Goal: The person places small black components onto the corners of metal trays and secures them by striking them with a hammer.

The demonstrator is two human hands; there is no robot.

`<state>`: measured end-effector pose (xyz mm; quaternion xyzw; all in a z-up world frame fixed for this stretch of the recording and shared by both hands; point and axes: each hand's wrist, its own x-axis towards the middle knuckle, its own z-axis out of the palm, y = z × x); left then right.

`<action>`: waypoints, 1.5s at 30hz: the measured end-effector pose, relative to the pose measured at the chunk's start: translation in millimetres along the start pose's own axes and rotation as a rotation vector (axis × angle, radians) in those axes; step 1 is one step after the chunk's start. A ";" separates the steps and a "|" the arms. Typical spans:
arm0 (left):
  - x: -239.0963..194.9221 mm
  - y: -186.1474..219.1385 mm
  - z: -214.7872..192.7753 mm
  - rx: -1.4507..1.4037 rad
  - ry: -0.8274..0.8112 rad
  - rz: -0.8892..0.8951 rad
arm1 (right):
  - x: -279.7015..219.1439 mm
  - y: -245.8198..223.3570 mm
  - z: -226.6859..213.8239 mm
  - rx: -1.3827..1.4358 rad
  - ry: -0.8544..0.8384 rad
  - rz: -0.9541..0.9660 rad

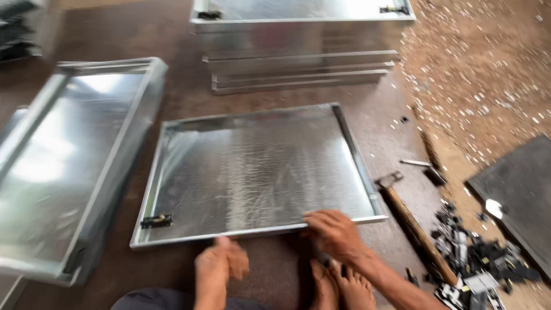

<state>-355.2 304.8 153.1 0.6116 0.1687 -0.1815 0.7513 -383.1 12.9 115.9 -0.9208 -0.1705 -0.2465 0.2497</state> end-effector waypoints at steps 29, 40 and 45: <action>15.1 -58.3 254.9 0.866 -0.753 0.030 | -188.6 91.0 -174.4 0.053 -0.020 1.558; 80.0 -31.4 203.7 0.517 -0.317 0.030 | -110.9 147.4 -184.1 0.072 -0.714 1.309; 109.1 -31.5 124.4 1.101 -0.122 0.583 | -141.4 209.5 -170.9 -0.168 -0.267 1.234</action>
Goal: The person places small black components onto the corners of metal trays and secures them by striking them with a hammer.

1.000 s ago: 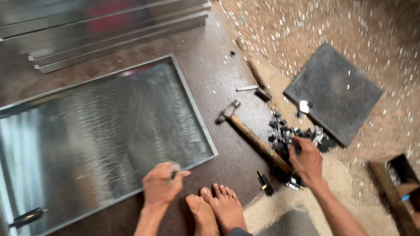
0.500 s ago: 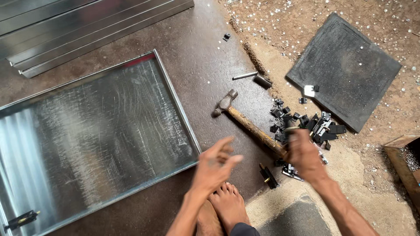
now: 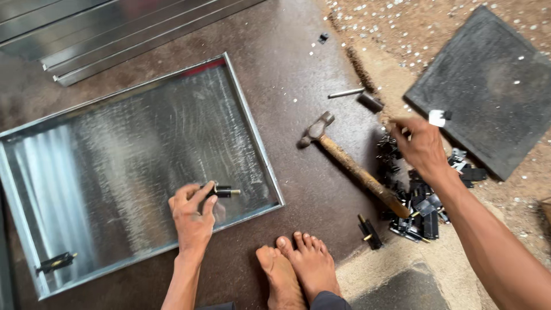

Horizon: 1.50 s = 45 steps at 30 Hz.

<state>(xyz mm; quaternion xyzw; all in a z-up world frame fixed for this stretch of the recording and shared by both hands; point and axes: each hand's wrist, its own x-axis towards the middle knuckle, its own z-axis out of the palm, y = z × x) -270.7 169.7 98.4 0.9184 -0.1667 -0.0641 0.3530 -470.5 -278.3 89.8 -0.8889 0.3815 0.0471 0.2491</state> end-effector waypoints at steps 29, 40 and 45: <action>6.0 14.8 57.0 -0.116 -0.268 0.251 | -65.3 -152.4 123.7 0.324 -0.016 -0.710; 2.3 21.1 74.0 -0.063 -0.241 0.287 | -58.2 -166.8 120.5 0.212 0.023 -0.764; -2.4 7.3 55.9 -0.114 -0.134 0.309 | -92.4 -173.8 122.8 0.200 -0.019 -0.594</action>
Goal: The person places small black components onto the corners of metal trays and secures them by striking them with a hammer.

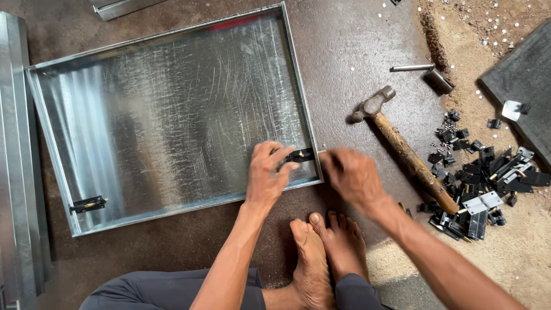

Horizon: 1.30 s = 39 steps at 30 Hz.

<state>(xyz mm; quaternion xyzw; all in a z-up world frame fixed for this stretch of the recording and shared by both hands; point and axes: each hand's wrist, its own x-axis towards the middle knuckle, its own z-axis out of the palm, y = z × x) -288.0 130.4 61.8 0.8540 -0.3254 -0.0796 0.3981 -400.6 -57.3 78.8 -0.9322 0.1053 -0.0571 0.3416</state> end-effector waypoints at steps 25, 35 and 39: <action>17.6 42.6 54.8 0.051 0.201 -0.208 | -66.4 79.9 -88.2 -0.636 0.146 0.228; 9.2 26.9 40.1 0.002 0.148 -0.050 | -132.1 69.6 -79.1 0.236 -0.011 0.600; 6.6 24.2 45.3 0.028 0.090 -0.065 | -157.1 68.2 -43.5 0.302 -0.074 0.525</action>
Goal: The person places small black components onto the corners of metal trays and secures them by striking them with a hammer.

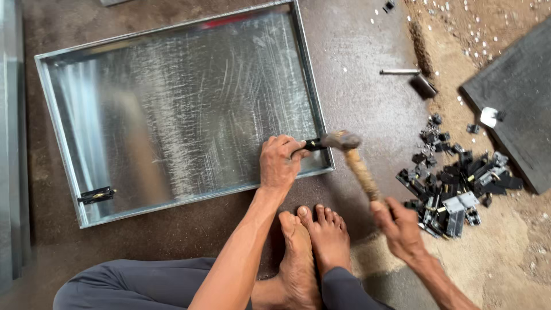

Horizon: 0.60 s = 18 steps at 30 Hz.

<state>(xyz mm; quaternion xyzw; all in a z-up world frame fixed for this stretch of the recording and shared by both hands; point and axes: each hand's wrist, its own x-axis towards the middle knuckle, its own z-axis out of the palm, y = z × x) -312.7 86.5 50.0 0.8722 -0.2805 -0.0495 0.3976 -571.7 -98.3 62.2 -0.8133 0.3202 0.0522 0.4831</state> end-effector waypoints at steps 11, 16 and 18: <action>2.0 4.2 3.5 0.065 -0.053 -0.025 | 20.4 -49.7 24.4 -0.180 0.077 0.002; 1.6 1.9 3.1 0.045 -0.061 -0.056 | 21.9 -37.1 27.4 -0.235 0.092 -0.066; 2.7 7.9 -2.3 0.057 -0.082 -0.044 | 24.5 -32.6 24.7 -0.304 0.032 0.043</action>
